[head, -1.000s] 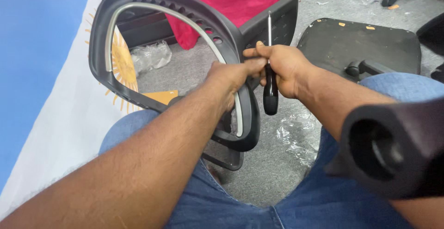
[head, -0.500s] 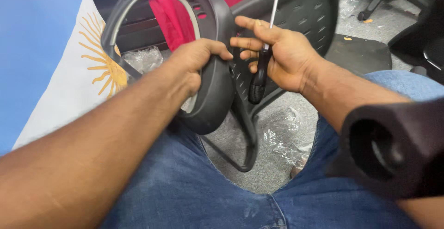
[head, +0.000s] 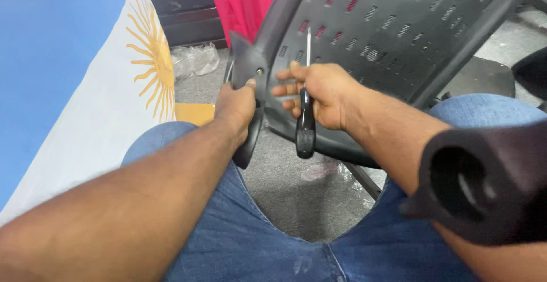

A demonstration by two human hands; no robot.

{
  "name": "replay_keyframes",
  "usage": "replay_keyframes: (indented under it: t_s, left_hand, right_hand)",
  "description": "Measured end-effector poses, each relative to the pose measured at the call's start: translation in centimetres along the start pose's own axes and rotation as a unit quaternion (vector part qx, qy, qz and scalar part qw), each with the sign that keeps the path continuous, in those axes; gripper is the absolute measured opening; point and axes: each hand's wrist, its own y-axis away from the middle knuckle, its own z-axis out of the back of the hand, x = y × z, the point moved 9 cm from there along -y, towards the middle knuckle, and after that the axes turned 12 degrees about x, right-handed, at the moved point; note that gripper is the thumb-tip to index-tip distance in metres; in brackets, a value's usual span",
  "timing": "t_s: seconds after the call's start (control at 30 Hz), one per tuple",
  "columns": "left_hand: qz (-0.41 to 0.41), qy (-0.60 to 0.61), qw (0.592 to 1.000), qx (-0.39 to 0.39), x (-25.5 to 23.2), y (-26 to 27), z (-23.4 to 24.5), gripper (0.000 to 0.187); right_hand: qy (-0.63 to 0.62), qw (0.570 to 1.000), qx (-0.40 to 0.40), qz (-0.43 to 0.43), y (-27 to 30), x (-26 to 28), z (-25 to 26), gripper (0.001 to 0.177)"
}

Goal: The person uses a screwdriver to remove a cushion from a chair and then attaches the chair's armrests to the seat. The person works on one armrest at a time, securing it with screws.

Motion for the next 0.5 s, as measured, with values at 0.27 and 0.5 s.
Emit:
replay_keyframes:
  t_s: [0.27, 0.5]
  left_hand:
    - [0.188, 0.154, 0.961, -0.134, 7.0, 2.2, 2.4, 0.094]
    - [0.283, 0.127, 0.937, -0.162, 11.5, 3.4, 2.0, 0.105]
  right_hand:
    - [0.061, 0.992, -0.02, -0.111, -3.0, -5.4, 1.1, 0.03]
    - [0.181, 0.965, -0.062, -0.179, -1.4, -6.9, 0.4, 0.035]
